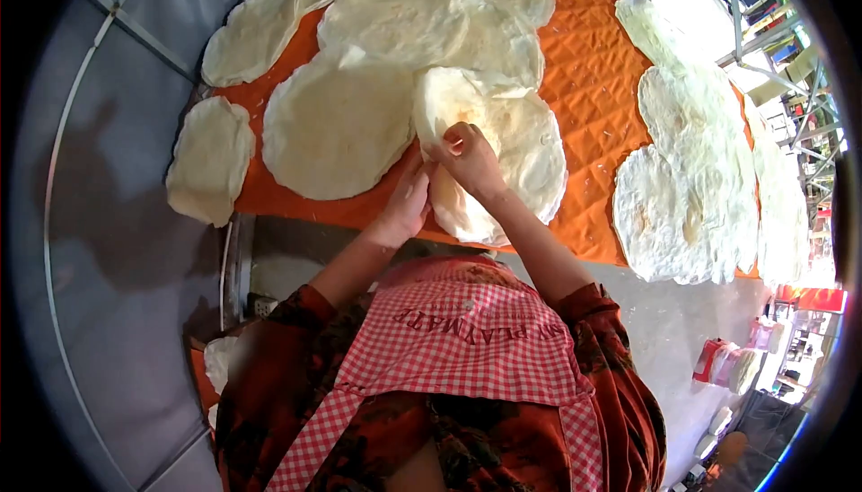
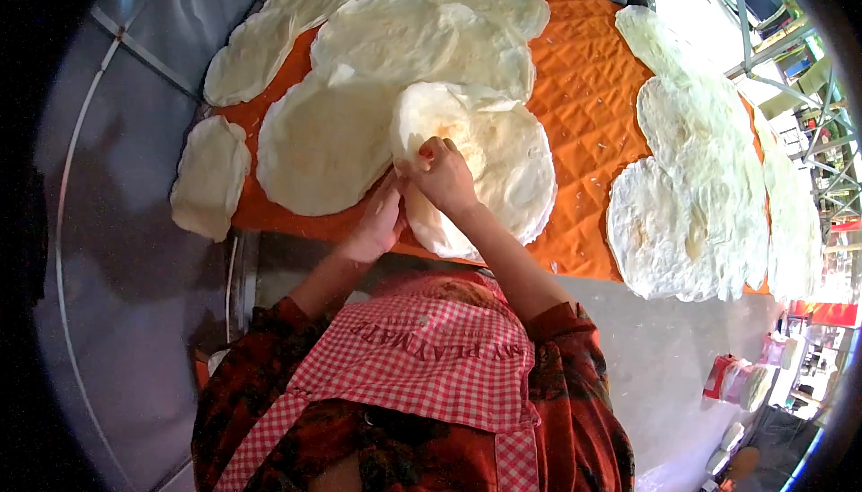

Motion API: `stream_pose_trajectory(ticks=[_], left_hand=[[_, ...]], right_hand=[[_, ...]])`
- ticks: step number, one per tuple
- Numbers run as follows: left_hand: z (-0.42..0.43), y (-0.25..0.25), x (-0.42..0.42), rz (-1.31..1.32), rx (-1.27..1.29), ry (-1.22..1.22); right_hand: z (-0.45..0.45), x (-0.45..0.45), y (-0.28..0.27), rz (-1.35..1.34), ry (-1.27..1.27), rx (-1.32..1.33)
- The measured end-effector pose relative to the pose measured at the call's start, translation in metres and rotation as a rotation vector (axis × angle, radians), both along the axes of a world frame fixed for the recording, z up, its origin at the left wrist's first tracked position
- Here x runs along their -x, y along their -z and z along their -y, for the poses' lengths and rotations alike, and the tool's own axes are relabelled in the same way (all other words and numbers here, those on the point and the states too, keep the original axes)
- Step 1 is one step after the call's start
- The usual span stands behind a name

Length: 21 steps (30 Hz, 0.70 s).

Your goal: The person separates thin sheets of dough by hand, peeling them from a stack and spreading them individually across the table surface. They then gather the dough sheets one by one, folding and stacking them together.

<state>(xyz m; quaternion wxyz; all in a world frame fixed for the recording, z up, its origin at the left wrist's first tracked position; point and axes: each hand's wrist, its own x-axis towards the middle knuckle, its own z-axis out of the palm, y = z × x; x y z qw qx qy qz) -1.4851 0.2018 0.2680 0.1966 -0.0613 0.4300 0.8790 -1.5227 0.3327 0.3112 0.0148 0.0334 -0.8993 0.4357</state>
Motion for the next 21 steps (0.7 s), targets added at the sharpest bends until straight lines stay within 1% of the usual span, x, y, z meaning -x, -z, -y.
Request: stream_pose_trajectory(ticks=[4, 7, 8, 10, 11, 13, 14, 15, 16, 17, 18, 19, 20, 21], left_hand=[[0.002, -0.001, 0.001, -0.063, 0.014, -0.005], [0.000, -0.023, 0.008, -0.116, 0.146, 0.017], [-0.001, -0.021, 0.009, -0.131, 0.190, 0.029], [-0.003, -0.013, 0.011, -0.165, 0.278, 0.053], [-0.005, -0.009, 0.010, -0.190, 0.310, 0.004], [-0.009, 0.001, 0.011, -0.244, 0.371, -0.092], [-0.006, 0.019, 0.016, -0.179, 0.451, -0.153], [0.000, 0.045, 0.024, -0.116, 0.527, -0.208], [0.003, 0.057, 0.031, -0.052, 0.595, -0.252], [0.016, 0.048, 0.037, 0.028, 0.500, -0.246], [0.026, 0.022, 0.042, 0.092, 0.390, -0.308], [0.060, 0.045, 0.058, 0.072, 0.339, -0.292], [0.077, 0.028, 0.061, 0.115, 0.344, -0.287], [0.086, -0.009, 0.056, 0.140, 0.305, -0.298]], right_hand=[[-0.015, 0.008, 0.004, 0.233, 0.042, 0.361], [-0.027, 0.009, 0.021, 0.255, 0.054, 0.538], [-0.028, 0.010, 0.025, 0.145, 0.059, 0.513], [-0.034, 0.009, 0.031, 0.056, 0.072, 0.277], [-0.035, 0.007, 0.028, 0.011, 0.079, 0.159], [-0.029, 0.002, 0.021, -0.147, 0.086, 0.075], [-0.027, 0.001, 0.016, -0.227, 0.093, 0.032], [-0.032, 0.004, 0.010, -0.209, 0.073, 0.030], [-0.044, 0.008, 0.001, -0.187, 0.064, 0.019], [-0.060, 0.012, -0.008, -0.162, 0.061, 0.005], [-0.088, 0.012, -0.020, -0.269, 0.086, 0.040], [-0.116, 0.012, -0.029, 0.004, 0.223, 0.420], [-0.151, 0.004, -0.044, 0.068, 0.301, 0.470], [-0.188, -0.003, -0.045, -0.007, 0.339, 0.437]])
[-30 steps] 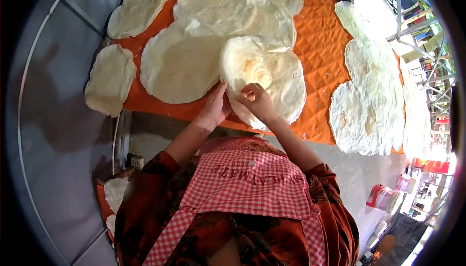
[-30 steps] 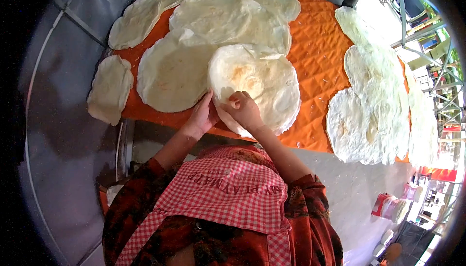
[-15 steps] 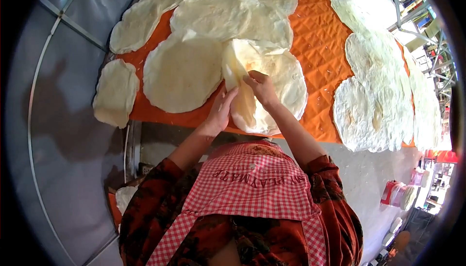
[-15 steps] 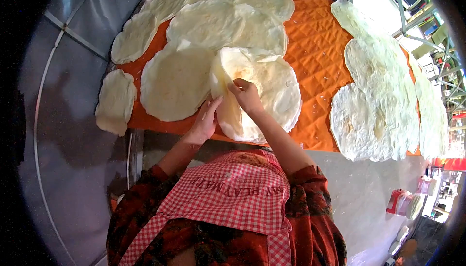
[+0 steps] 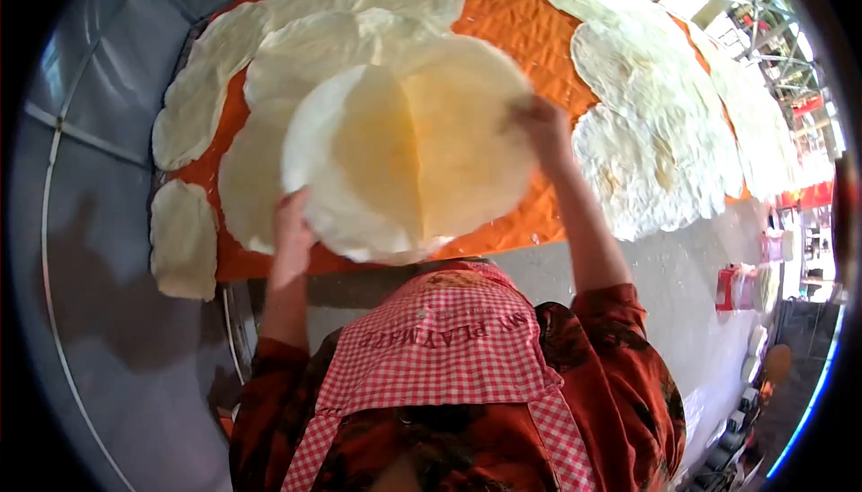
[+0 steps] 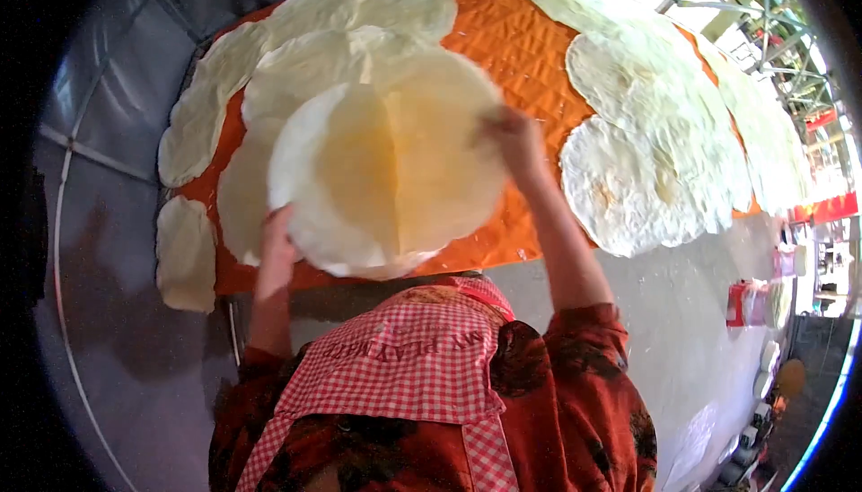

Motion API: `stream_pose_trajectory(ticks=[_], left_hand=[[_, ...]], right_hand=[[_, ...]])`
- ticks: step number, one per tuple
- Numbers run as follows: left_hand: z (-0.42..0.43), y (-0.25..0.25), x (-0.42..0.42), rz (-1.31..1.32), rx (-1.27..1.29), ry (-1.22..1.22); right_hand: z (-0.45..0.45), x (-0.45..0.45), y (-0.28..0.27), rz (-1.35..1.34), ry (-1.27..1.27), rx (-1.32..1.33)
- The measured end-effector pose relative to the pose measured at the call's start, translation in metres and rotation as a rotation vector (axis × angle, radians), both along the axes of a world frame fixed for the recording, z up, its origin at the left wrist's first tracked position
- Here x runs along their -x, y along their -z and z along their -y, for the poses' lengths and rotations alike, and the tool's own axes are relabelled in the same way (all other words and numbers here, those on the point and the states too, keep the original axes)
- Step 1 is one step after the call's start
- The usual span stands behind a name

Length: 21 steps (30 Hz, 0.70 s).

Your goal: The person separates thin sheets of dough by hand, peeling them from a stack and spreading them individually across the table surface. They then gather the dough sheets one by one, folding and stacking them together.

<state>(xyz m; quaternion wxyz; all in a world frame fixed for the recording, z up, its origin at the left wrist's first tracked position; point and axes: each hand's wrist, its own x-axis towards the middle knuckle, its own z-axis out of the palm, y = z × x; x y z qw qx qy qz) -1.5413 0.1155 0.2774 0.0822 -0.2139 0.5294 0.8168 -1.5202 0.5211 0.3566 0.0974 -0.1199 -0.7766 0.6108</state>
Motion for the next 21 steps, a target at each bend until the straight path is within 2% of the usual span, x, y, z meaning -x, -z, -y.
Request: stream_pose_trajectory(ticks=[1, 2, 3, 4, 5, 6, 7, 8, 11, 12, 13, 15, 18, 20, 21], left_hand=[[0.020, -0.006, -0.002, -0.085, 0.035, 0.030], [0.056, 0.020, 0.010, -0.090, 0.098, 0.054], [0.077, 0.022, 0.011, -0.101, 0.102, 0.081], [0.092, 0.024, 0.009, -0.089, 0.122, 0.033], [0.101, 0.027, 0.011, -0.144, 0.246, 0.061], [0.110, 0.030, 0.012, -0.196, 0.376, 0.082], [0.120, 0.033, 0.013, -0.244, 0.506, 0.095], [0.133, 0.040, 0.019, -0.164, 0.663, 0.104], [0.086, -0.016, 0.018, -0.573, 1.047, -0.147], [0.071, -0.031, 0.022, -0.615, 0.877, 0.000], [0.055, -0.046, 0.025, -0.648, 0.703, 0.133], [0.001, -0.079, 0.024, -0.531, 0.248, 0.286], [-0.061, -0.061, 0.043, -0.652, 0.037, 0.556], [-0.105, -0.069, 0.035, -0.593, -0.140, 0.651], [-0.113, -0.063, 0.031, -0.546, -0.237, 0.758]], right_hand=[[-0.030, -0.010, 0.001, -0.044, 0.083, 0.166], [-0.064, -0.020, 0.012, 0.056, 0.192, 0.159], [-0.120, -0.020, 0.060, 0.114, 0.220, -0.077], [-0.152, -0.032, 0.080, 0.220, 0.247, -0.285], [-0.153, -0.040, 0.077, 0.200, 0.252, -0.478], [-0.152, -0.042, 0.069, 0.166, 0.255, -0.676], [-0.110, -0.049, 0.021, 0.131, 0.201, -0.674], [-0.090, -0.050, -0.003, 0.076, 0.093, -0.989], [-0.054, -0.049, -0.073, 0.077, -0.036, -0.898], [-0.045, -0.049, -0.109, 0.117, -0.094, -0.906], [-0.042, -0.051, -0.135, 0.043, -0.154, -0.833], [-0.029, -0.069, -0.186, 0.002, -0.251, -0.695], [-0.016, -0.092, -0.251, -0.040, -0.278, -0.584], [-0.014, -0.102, -0.280, -0.067, -0.388, -0.634], [-0.010, -0.110, -0.289, -0.038, -0.358, -0.590]])
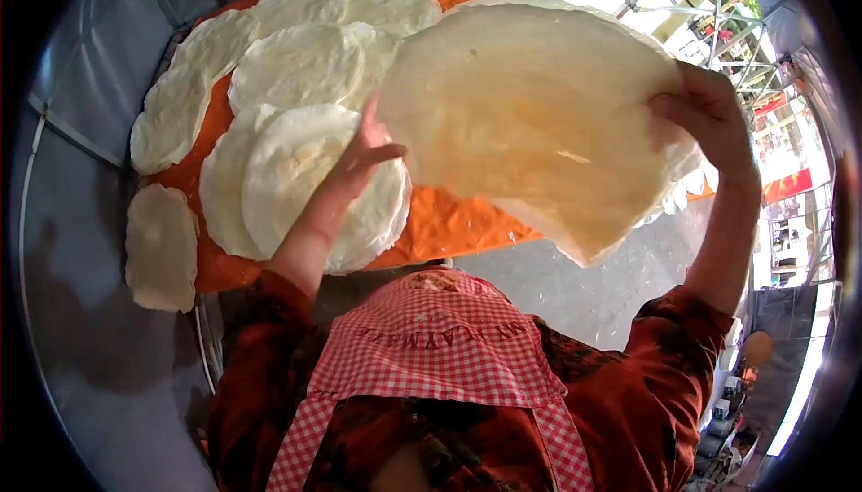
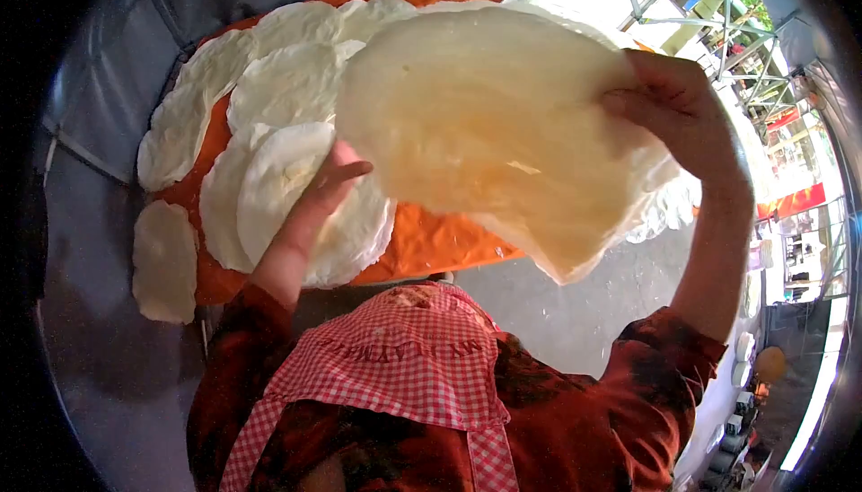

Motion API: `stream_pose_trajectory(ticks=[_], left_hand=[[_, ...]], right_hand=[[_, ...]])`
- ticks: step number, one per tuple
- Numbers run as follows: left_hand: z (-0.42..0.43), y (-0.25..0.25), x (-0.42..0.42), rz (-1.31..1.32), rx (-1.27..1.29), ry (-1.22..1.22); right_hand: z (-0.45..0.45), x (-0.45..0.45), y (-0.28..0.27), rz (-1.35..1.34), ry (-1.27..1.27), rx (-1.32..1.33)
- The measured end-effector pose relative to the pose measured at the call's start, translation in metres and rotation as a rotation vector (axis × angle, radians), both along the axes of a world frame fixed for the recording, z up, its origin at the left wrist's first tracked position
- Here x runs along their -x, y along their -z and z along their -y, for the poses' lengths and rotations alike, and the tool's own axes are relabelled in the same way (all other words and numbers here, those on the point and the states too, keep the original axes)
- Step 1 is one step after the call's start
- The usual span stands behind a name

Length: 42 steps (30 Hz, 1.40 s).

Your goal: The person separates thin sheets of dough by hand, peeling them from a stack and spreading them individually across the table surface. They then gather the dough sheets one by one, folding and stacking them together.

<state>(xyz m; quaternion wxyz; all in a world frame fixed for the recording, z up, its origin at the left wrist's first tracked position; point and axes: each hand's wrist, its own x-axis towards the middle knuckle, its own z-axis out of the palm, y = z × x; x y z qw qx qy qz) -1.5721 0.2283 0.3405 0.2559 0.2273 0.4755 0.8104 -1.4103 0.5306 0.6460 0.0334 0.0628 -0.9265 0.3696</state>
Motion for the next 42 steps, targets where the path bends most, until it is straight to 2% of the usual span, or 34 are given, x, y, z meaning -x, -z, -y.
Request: stream_pose_trajectory(ticks=[2, 3, 5, 9, 11, 12, 13, 14, 15, 18, 21, 23, 25, 27, 29, 31, 32, 33, 35, 37, 38, 39, 41, 42], left_hand=[[-0.017, 0.011, -0.009, 0.123, -0.052, 0.254], [-0.025, 0.007, -0.030, 0.167, -0.198, 0.370], [-0.027, 0.012, -0.056, 0.215, -0.296, 0.583], [-0.048, -0.015, -0.099, 0.273, -0.041, 0.644], [-0.076, 0.032, -0.112, 0.377, -0.092, 0.720], [-0.086, 0.035, -0.116, 0.389, -0.094, 0.725], [-0.095, 0.038, -0.119, 0.401, -0.096, 0.731], [-0.097, 0.019, -0.123, 0.383, -0.071, 0.704], [-0.103, 0.009, -0.128, 0.368, -0.043, 0.678], [-0.103, 0.030, -0.122, 0.378, 0.121, 0.769], [-0.108, 0.037, -0.123, 0.443, 0.206, 0.645], [-0.114, 0.076, -0.118, 0.281, 0.377, 0.375], [-0.123, 0.113, -0.100, 0.104, 0.570, 0.130], [-0.132, 0.151, -0.079, -0.117, 0.492, -0.107], [-0.135, 0.168, -0.059, -0.379, 0.892, -0.162], [-0.144, 0.158, -0.055, -0.272, 0.936, -0.149], [-0.150, 0.124, -0.055, 0.027, 0.950, -0.049], [-0.150, 0.127, -0.059, 0.058, 0.912, -0.098], [-0.143, 0.143, -0.060, 0.035, 0.896, -0.110], [-0.142, 0.129, -0.060, 0.025, 1.080, -0.127], [-0.137, 0.147, -0.066, -0.112, 0.982, -0.207], [-0.127, 0.164, -0.067, -0.259, 0.876, -0.279], [-0.096, 0.131, -0.069, -0.182, 0.798, -0.058], [-0.073, 0.116, -0.073, -0.249, 0.733, -0.140]], right_hand=[[0.006, -0.011, -0.010, -0.020, 0.086, 0.001], [0.002, -0.016, -0.011, -0.043, 0.132, 0.016], [-0.017, -0.029, -0.008, 0.068, 0.214, 0.012], [-0.058, -0.057, 0.025, 0.270, 0.355, -0.025], [-0.067, -0.079, 0.043, 0.353, 0.383, -0.025], [-0.083, -0.100, 0.064, 0.290, 0.394, 0.036], [-0.089, -0.115, 0.069, 0.309, 0.401, -0.011], [-0.096, -0.129, 0.073, 0.328, 0.407, -0.058], [-0.095, -0.136, 0.068, 0.438, 0.407, -0.210], [-0.113, -0.154, 0.089, 0.216, 0.394, 0.096], [-0.147, -0.136, 0.109, 0.421, 0.430, 0.011], [-0.156, -0.088, 0.134, 0.543, 0.514, 0.020], [-0.173, -0.021, 0.183, 0.457, 0.351, -0.119], [-0.197, 0.050, 0.259, 0.292, 0.161, -0.433], [-0.187, 0.093, 0.314, 0.221, 0.260, -0.582], [-0.148, 0.114, 0.347, -0.037, 0.257, -0.706], [-0.122, 0.117, 0.360, -0.169, 0.231, -0.493], [-0.088, 0.110, 0.358, -0.234, 0.210, -0.443], [-0.030, 0.086, 0.365, -0.203, 0.135, -0.366], [0.005, 0.065, 0.394, -0.159, 0.038, -0.247], [0.021, 0.057, 0.404, -0.113, 0.004, -0.275], [0.024, 0.053, 0.433, -0.171, -0.061, -0.411], [0.039, 0.052, 0.432, -0.159, -0.035, -0.531], [0.039, 0.051, 0.434, -0.133, -0.043, -0.548]])
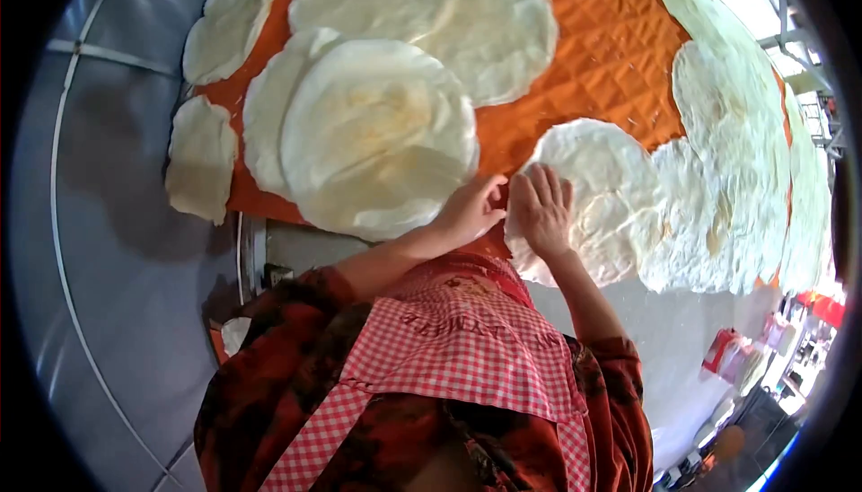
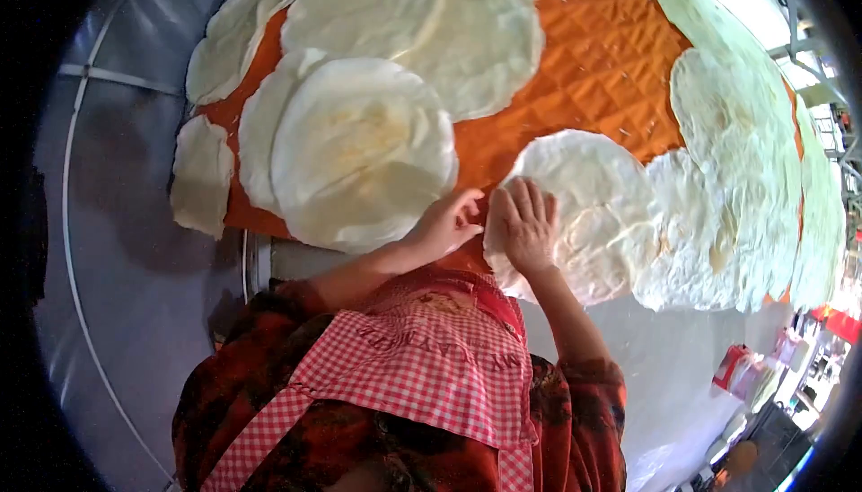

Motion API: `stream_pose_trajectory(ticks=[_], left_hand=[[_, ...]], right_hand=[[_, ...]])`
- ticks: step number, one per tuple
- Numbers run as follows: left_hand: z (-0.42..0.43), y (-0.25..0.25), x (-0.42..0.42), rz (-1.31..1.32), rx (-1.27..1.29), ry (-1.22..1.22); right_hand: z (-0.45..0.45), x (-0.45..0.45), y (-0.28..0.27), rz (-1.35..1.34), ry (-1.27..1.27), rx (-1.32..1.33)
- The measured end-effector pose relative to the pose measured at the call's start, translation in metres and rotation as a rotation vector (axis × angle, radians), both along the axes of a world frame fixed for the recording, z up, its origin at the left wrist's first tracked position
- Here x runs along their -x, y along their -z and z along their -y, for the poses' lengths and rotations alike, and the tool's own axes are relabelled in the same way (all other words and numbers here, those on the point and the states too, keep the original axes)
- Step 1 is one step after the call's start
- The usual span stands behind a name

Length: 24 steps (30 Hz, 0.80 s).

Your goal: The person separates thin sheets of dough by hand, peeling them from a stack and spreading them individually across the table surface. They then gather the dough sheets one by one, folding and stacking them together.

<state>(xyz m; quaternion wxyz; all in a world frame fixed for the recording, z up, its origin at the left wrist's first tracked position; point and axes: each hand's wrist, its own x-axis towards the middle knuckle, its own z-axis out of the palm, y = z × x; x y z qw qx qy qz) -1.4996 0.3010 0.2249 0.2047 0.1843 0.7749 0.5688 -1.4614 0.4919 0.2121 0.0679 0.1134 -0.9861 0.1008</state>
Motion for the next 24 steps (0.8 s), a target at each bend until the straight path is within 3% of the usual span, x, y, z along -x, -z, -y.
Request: stream_pose_trajectory(ticks=[2, 3, 4, 6, 7, 10, 13, 15, 19, 24], left_hand=[[0.063, -0.006, -0.010, -0.256, -0.082, -0.250], [0.110, -0.004, -0.015, -0.297, -0.062, -0.380], [0.188, -0.028, -0.021, -0.481, 0.231, -0.749], [0.274, 0.014, -0.031, -0.321, 0.197, -0.991], [0.299, 0.020, -0.039, -0.254, 0.193, -1.045], [0.309, -0.006, -0.041, 0.653, -0.508, -1.023], [0.312, -0.002, -0.037, 0.835, -0.715, -0.853], [0.311, -0.004, -0.037, 0.748, -0.747, -0.747], [0.313, 0.004, -0.037, 0.623, -0.838, -0.561], [0.318, 0.011, -0.033, 0.675, -0.899, -0.568]], right_hand=[[0.001, -0.003, 0.011, 0.093, 0.056, -0.049], [0.022, 0.002, -0.019, -0.006, 0.191, 0.211], [0.062, 0.007, -0.050, -0.013, 0.100, 0.356], [0.123, 0.021, -0.068, -0.043, -0.043, 0.595], [0.158, 0.025, -0.076, 0.117, -0.074, 0.674], [0.249, 0.043, -0.053, 0.209, -0.348, 0.694], [0.313, 0.050, -0.041, 0.225, -0.370, 0.594], [0.343, 0.057, -0.038, 0.175, -0.346, 0.526], [0.377, 0.073, -0.050, 0.501, -0.181, 0.207], [0.369, 0.095, -0.036, 0.556, -0.185, 0.302]])
